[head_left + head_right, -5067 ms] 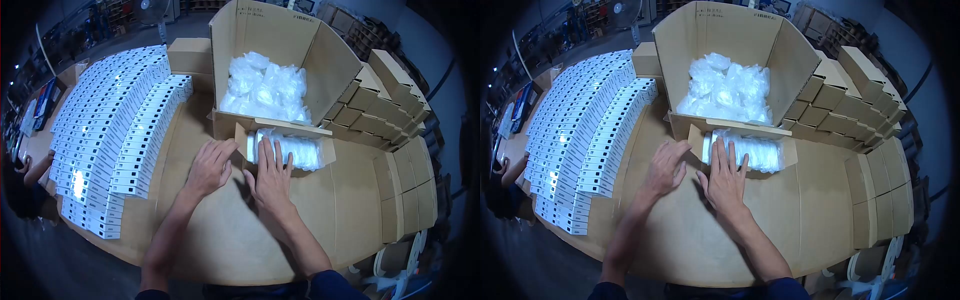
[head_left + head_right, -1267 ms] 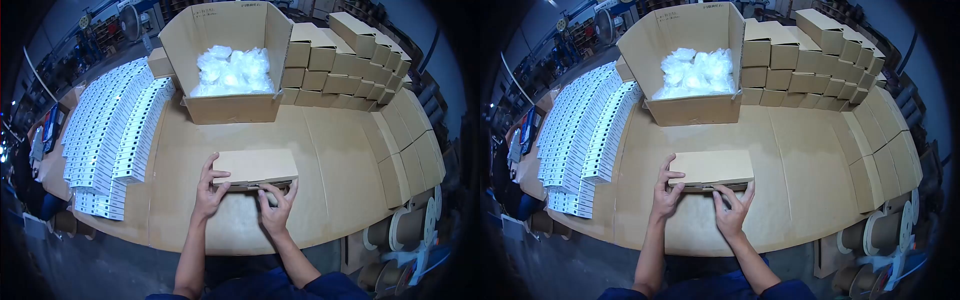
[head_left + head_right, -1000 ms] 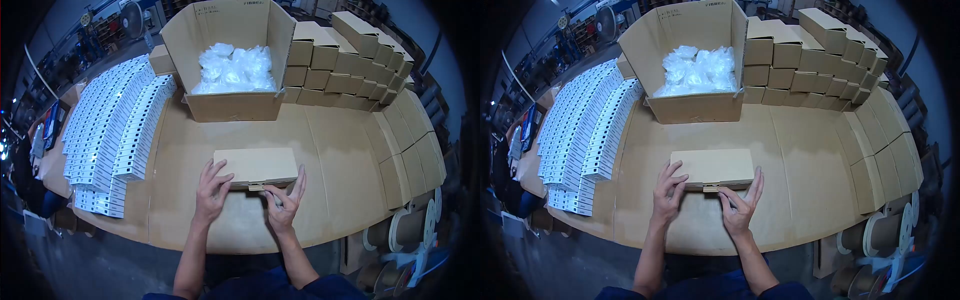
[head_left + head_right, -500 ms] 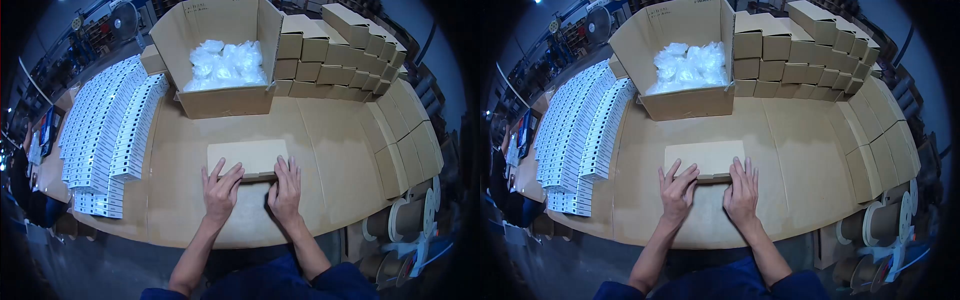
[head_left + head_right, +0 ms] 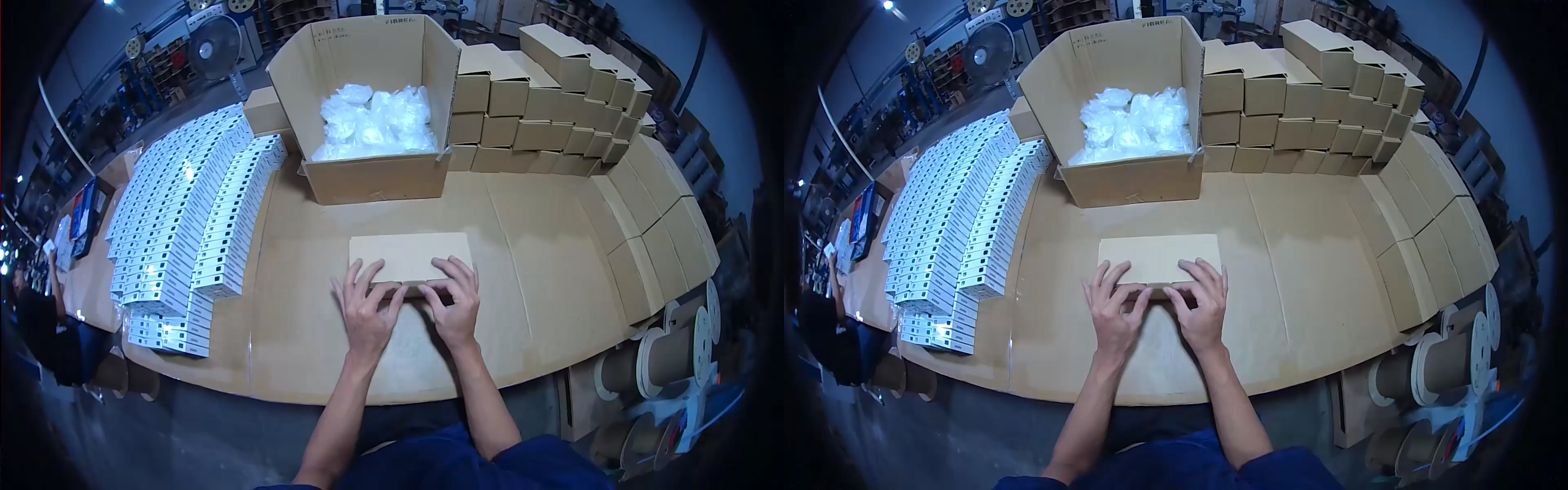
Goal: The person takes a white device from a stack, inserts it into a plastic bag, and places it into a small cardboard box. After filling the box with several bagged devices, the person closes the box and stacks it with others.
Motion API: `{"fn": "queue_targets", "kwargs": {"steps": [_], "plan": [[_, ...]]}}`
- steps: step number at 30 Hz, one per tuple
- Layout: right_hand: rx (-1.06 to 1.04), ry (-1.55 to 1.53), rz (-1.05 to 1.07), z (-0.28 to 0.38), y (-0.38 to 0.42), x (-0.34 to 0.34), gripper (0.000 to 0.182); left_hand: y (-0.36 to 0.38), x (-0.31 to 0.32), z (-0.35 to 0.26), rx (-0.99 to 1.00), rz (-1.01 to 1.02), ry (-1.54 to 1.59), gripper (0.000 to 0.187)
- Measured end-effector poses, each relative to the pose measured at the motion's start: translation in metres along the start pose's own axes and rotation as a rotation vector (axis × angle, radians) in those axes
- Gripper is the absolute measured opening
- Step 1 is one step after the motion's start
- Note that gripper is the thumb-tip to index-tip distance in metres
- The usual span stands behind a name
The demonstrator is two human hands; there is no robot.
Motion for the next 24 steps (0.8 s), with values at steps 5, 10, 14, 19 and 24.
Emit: {"fn": "queue_targets", "kwargs": {"steps": [5, 10, 14, 19, 24], "plan": [[0.091, -0.036, 0.027, 0.002, -0.008, -0.004, 0.011, 0.001, 0.001, 0.001, -0.132, -0.009, 0.16, 0.01], [0.099, -0.046, 0.048, 0.002, -0.009, -0.004, 0.007, -0.001, 0.007, 0.005, -0.181, 0.012, 0.263, 0.009], [0.089, -0.033, 0.04, 0.001, -0.007, -0.002, 0.007, -0.003, 0.007, 0.006, -0.164, 0.034, 0.251, 0.01], [0.084, -0.019, 0.046, 0.002, -0.01, -0.002, 0.007, -0.003, 0.007, 0.006, -0.162, 0.03, 0.276, 0.009], [0.064, 0.015, 0.054, -0.001, -0.008, 0.001, 0.016, 0.0, 0.011, 0.008, -0.171, -0.01, 0.241, 0.011]]}}
Point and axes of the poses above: each hand's wrist, its own y-axis away from the middle knuckle, its own x-axis out of the palm, z = x × y, the point moved 5 cm from there along -y, towards the middle knuckle, and after that the axes turned 12 degrees about -x, right-handed, at the moved point
